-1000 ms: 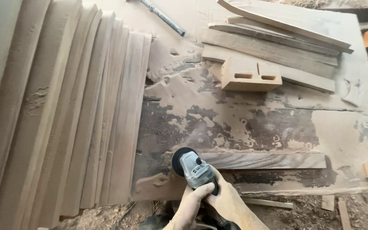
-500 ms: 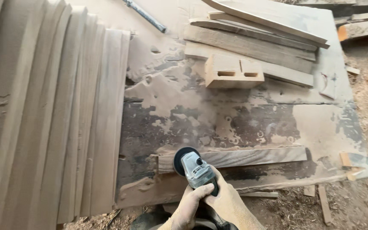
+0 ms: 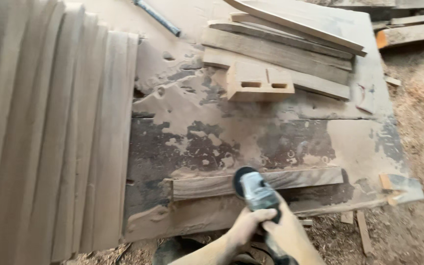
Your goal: The person uses an angle grinder with a sanding disc to smooth the surface of a wooden plank on a workbench. The person moves the tool back and forth along the plank, generating sawdust, and briefly flips the plank to work on the other side.
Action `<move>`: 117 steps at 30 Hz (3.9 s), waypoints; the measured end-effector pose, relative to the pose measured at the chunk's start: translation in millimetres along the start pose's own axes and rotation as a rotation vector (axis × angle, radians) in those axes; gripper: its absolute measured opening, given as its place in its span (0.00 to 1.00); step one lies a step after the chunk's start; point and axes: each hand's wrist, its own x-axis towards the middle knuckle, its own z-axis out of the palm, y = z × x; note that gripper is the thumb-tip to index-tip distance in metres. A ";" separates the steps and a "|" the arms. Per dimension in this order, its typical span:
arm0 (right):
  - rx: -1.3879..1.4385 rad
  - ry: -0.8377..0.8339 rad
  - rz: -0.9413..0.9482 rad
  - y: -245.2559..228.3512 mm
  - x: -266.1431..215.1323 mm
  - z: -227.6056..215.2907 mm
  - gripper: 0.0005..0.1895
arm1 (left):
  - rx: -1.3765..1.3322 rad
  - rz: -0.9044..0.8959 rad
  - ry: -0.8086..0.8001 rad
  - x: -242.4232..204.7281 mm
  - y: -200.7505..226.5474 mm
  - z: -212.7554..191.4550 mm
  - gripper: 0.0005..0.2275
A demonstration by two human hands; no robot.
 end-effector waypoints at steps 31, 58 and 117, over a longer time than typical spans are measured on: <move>-0.056 -0.233 -0.307 -70.5 -41.4 95.5 0.44 | -0.051 0.192 0.377 -119.9 37.9 -52.6 0.27; -0.091 -0.213 -0.117 -72.3 -48.8 68.9 0.49 | -0.035 -0.036 0.317 -102.9 34.6 -41.5 0.30; 0.208 -0.325 -0.321 -80.0 -28.8 106.5 0.41 | 0.080 0.311 0.370 -101.1 50.4 -73.1 0.24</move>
